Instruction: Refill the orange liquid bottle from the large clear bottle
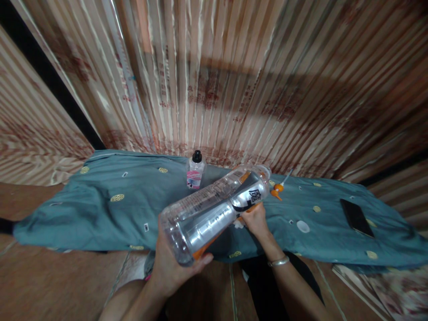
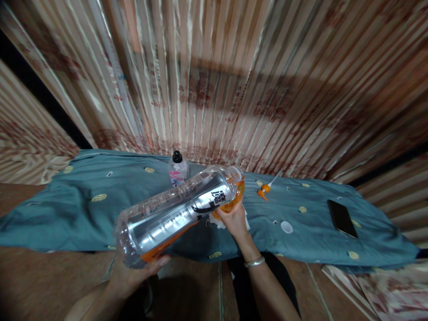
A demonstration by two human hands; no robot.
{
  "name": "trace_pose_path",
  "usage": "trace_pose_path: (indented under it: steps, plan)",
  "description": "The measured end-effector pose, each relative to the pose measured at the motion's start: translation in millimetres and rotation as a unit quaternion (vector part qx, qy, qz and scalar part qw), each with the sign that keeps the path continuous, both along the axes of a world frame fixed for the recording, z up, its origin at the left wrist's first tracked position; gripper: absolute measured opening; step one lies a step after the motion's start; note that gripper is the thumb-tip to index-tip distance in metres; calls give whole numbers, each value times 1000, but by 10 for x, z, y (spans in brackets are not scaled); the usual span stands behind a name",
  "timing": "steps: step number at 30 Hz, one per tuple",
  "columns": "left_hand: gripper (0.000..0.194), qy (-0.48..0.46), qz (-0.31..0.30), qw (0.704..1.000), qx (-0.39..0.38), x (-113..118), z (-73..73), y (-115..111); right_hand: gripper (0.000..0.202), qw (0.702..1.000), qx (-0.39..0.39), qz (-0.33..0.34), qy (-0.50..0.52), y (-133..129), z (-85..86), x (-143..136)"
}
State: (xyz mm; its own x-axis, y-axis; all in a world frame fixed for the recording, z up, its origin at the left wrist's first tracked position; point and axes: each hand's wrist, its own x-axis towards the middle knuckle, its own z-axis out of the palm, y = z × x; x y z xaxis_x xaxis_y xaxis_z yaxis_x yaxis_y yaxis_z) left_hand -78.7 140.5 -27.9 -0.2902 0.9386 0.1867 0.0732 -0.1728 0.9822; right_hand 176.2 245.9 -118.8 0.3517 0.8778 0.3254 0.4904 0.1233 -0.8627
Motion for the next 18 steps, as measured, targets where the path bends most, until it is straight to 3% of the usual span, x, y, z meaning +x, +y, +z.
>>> trace_pose_path:
  steps: [10,18]
  plan:
    - [84,-27,-10,1000,-8,17,74,4,50,1000,-1,5,7,-5,20,-10]
    - [82,8,6,1000,22,16,53,8,58,1000,3,8,2,-5,16,-8]
